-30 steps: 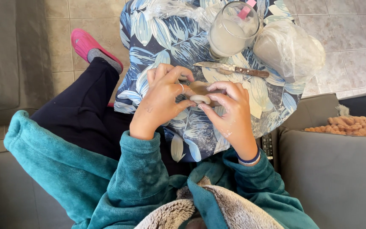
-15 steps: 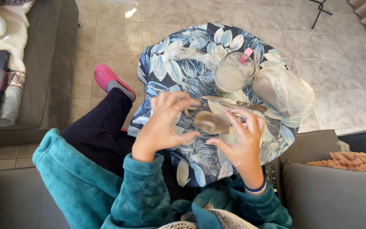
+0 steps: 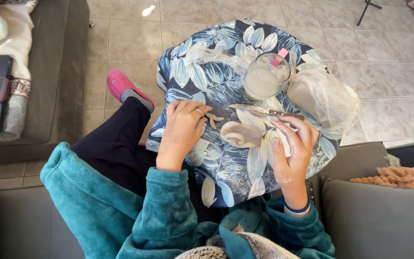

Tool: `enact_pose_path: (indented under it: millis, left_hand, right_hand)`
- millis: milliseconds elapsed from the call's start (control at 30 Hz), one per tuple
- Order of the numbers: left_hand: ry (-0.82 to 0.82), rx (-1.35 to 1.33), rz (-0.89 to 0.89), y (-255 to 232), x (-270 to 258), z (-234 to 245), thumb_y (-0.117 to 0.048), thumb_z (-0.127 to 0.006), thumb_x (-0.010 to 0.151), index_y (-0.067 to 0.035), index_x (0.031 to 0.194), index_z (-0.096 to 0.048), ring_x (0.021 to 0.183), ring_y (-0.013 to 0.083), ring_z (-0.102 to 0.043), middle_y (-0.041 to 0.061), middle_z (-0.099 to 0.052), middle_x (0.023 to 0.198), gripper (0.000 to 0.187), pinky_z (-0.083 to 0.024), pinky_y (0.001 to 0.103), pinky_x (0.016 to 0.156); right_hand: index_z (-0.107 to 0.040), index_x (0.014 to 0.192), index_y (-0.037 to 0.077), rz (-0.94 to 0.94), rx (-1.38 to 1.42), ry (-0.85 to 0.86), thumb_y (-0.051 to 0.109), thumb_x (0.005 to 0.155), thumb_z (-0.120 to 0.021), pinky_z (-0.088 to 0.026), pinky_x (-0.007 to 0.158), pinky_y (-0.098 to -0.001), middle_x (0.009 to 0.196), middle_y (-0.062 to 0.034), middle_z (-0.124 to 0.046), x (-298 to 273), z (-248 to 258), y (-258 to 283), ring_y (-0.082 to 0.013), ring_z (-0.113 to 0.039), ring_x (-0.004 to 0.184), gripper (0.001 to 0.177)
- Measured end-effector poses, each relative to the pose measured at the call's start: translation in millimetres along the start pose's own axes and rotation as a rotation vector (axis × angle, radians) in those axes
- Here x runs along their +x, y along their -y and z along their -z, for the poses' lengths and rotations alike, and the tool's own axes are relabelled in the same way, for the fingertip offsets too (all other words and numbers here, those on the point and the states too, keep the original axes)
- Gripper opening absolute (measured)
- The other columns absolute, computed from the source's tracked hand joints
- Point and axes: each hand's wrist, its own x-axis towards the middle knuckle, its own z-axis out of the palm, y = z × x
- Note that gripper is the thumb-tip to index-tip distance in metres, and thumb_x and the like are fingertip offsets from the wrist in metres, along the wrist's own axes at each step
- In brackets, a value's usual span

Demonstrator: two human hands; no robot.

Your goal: Molding and shaping a piece of clay by hand on a table.

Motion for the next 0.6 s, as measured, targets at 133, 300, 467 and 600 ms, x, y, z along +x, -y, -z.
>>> enact_pose_path:
  millis: [133, 300, 467, 600]
  left_hand:
    - [-0.019, -0.015, 0.012, -8, 2, 6, -0.005, -0.070, 0.085, -0.010, 0.125, -0.071, 0.108, 0.0284, -0.061, 0.007, -0.070, 0.111, 0.041, -0.042, 0.042, 0.098]
    - [-0.079, -0.161, 0.075, -9, 4, 5, -0.003, -0.069, 0.088, -0.006, 0.129, -0.067, 0.105, 0.0344, -0.062, 0.012, -0.070, 0.108, 0.041, -0.051, 0.043, 0.091]
    - [-0.215, -0.274, 0.131, -4, 4, -4, 0.002, -0.064, 0.097, -0.004, 0.128, -0.067, 0.103, 0.0317, -0.069, 0.016, -0.070, 0.117, 0.032, -0.056, 0.039, 0.088]
    - [-0.400, -0.519, 0.319, 1, 3, -20, 0.002, -0.064, 0.097, -0.002, 0.124, -0.069, 0.115, 0.0223, -0.072, 0.015, -0.070, 0.129, 0.027, -0.062, 0.031, 0.089]
  right_hand:
    - [-0.073, 0.121, 0.005, -0.010, 0.011, 0.007, 0.030, 0.107, -0.059, -0.036, 0.116, -0.0400, 0.129, -0.0095, -0.063, 0, 1, 0, -0.0296, -0.046, 0.128, 0.032]
    - [-0.075, 0.118, 0.007, -0.044, 0.026, 0.007, 0.030, 0.106, -0.059, -0.037, 0.115, -0.0388, 0.128, -0.0090, -0.063, -2, 0, -2, -0.0288, -0.046, 0.127, 0.030]
    - [-0.076, 0.116, 0.007, -0.061, 0.039, 0.010, 0.029, 0.107, -0.059, -0.036, 0.115, -0.0387, 0.128, -0.0083, -0.063, -3, -1, -4, -0.0284, -0.046, 0.127, 0.030]
    - [-0.076, 0.115, 0.006, -0.091, 0.071, 0.022, 0.028, 0.105, -0.060, -0.035, 0.116, -0.0384, 0.127, -0.0072, -0.064, -1, 1, -2, -0.0273, -0.046, 0.126, 0.029]
